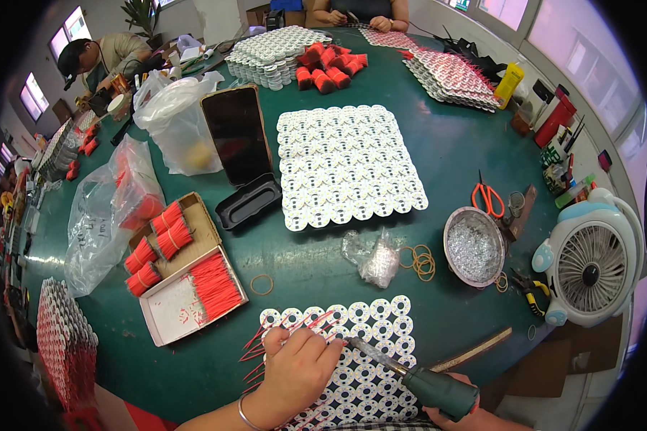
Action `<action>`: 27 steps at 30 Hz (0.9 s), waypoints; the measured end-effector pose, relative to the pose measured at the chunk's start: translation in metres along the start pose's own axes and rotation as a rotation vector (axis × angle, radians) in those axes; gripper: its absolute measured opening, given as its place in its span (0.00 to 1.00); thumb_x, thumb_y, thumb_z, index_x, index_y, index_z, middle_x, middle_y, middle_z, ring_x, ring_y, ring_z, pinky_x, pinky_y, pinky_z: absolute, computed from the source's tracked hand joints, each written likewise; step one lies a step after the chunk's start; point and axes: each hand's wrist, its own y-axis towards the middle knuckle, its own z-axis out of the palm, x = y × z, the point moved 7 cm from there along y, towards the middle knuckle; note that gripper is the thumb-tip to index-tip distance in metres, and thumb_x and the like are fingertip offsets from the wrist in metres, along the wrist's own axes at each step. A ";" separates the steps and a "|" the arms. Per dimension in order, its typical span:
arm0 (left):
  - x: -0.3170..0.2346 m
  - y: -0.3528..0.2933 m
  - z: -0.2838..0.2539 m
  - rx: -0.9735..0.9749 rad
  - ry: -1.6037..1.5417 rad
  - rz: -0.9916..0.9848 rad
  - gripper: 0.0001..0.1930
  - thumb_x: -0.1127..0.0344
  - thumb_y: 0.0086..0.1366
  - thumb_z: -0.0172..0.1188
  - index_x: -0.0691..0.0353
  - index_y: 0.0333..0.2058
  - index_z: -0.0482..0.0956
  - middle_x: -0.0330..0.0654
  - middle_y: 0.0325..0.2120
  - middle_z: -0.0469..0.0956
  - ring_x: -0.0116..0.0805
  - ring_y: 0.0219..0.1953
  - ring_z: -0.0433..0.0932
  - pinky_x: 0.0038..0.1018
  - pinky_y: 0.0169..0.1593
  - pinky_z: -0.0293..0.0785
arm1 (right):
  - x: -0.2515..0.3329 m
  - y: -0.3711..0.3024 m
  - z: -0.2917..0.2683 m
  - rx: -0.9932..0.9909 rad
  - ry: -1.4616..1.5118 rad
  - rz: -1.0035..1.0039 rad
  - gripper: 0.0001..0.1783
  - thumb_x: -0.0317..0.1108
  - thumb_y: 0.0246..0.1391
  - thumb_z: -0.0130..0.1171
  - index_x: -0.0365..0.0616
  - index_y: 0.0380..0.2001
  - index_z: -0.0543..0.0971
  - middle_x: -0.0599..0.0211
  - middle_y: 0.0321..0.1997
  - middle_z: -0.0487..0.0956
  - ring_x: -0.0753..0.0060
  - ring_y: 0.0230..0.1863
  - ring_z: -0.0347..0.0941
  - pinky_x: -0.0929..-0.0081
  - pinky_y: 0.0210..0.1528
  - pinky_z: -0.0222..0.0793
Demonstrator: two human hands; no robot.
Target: The person attaches red wires to a circular PCB array using a soldering iron.
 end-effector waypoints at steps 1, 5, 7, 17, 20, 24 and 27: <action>0.000 0.000 0.000 0.000 0.002 -0.003 0.06 0.67 0.49 0.56 0.53 0.29 0.77 0.29 0.19 0.66 0.24 0.29 0.68 0.31 0.38 0.54 | 0.004 0.004 0.000 -0.014 -0.016 -0.001 0.28 0.29 0.42 0.63 0.34 0.47 0.64 0.52 0.42 0.74 0.61 0.43 0.72 0.69 0.44 0.68; 0.002 -0.004 0.000 -0.001 0.008 -0.013 0.06 0.66 0.49 0.56 0.54 0.29 0.77 0.30 0.19 0.66 0.25 0.29 0.68 0.31 0.39 0.54 | -0.014 -0.004 0.002 0.027 -0.004 0.063 0.22 0.30 0.47 0.58 0.35 0.46 0.67 0.56 0.39 0.75 0.63 0.37 0.73 0.71 0.39 0.68; -0.002 0.000 0.000 -0.005 -0.013 0.005 0.07 0.66 0.49 0.56 0.54 0.29 0.77 0.30 0.19 0.66 0.26 0.29 0.68 0.31 0.40 0.55 | -0.028 -0.021 0.001 0.055 -0.014 0.145 0.19 0.32 0.51 0.54 0.36 0.46 0.69 0.58 0.38 0.76 0.66 0.32 0.73 0.72 0.34 0.69; -0.005 -0.013 -0.035 -0.101 0.073 -0.076 0.06 0.67 0.47 0.55 0.50 0.27 0.77 0.27 0.22 0.69 0.24 0.31 0.69 0.31 0.42 0.53 | -0.028 -0.036 0.000 0.049 -0.021 0.150 0.19 0.32 0.52 0.53 0.34 0.46 0.70 0.62 0.26 0.76 0.71 0.23 0.72 0.74 0.26 0.68; -0.006 -0.022 -0.022 -0.076 0.067 -0.058 0.07 0.67 0.48 0.55 0.50 0.28 0.77 0.27 0.21 0.68 0.23 0.30 0.68 0.33 0.43 0.52 | -0.025 -0.036 0.001 0.029 0.010 0.137 0.18 0.30 0.50 0.55 0.34 0.45 0.71 0.61 0.27 0.77 0.71 0.23 0.73 0.73 0.28 0.69; -0.009 -0.027 -0.012 -0.039 0.084 -0.033 0.07 0.66 0.48 0.55 0.50 0.28 0.78 0.27 0.19 0.67 0.22 0.30 0.68 0.34 0.44 0.51 | -0.001 -0.025 0.001 0.005 -0.139 -0.031 0.17 0.28 0.46 0.59 0.35 0.41 0.73 0.60 0.30 0.78 0.68 0.27 0.74 0.72 0.34 0.69; -0.007 -0.027 -0.009 -0.037 0.077 -0.021 0.07 0.66 0.48 0.55 0.50 0.29 0.78 0.27 0.19 0.66 0.23 0.29 0.68 0.34 0.43 0.50 | 0.004 -0.018 0.001 0.043 -0.164 -0.022 0.19 0.29 0.44 0.61 0.35 0.41 0.72 0.58 0.34 0.78 0.66 0.33 0.75 0.71 0.39 0.69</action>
